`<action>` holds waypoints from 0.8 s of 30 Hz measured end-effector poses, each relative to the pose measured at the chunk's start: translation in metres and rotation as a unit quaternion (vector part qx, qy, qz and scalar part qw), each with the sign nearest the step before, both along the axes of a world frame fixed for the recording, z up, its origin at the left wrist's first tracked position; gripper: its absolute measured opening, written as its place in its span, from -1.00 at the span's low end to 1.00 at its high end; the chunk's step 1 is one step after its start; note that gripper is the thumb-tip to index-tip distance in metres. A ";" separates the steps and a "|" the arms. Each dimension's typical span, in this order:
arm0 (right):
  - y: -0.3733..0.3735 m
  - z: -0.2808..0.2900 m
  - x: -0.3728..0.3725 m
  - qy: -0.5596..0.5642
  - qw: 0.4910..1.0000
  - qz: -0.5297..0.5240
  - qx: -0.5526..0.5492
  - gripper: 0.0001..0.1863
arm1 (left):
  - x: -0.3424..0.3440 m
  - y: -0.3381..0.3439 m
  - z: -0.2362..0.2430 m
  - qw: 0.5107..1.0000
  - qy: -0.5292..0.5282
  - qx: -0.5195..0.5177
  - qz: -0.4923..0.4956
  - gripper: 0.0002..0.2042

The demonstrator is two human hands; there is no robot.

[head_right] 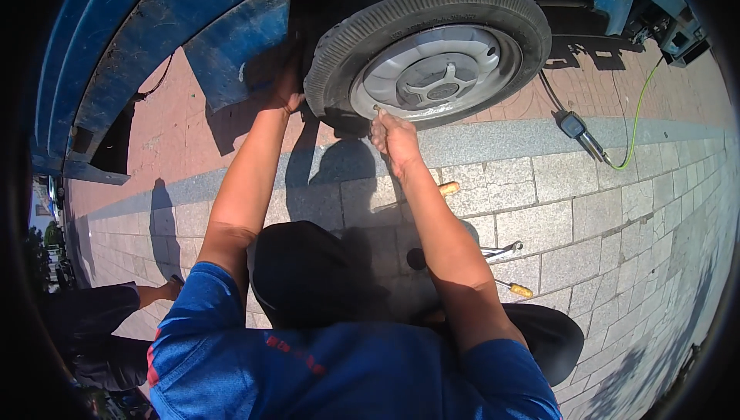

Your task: Using tools to remove and replace a tire on a small vehicle wheel.

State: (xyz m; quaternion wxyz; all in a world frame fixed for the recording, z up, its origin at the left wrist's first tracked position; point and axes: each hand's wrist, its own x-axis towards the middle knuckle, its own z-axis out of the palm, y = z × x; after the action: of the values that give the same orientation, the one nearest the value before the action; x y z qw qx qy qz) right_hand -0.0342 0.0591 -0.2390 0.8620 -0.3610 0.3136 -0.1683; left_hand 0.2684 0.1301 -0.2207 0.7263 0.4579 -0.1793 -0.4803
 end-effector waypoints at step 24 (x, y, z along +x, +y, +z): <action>0.002 0.055 0.004 -0.034 0.999 -0.003 0.042 -0.72 | -0.067 -0.017 0.015 0.992 0.026 0.013 0.119 -0.48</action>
State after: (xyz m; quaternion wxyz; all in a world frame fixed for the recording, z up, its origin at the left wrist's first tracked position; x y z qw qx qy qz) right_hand -0.0306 0.0607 -0.1842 0.8858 -0.3181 0.2922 -0.1696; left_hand 0.2011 0.1134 -0.2058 0.7766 0.4730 -0.0979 -0.4044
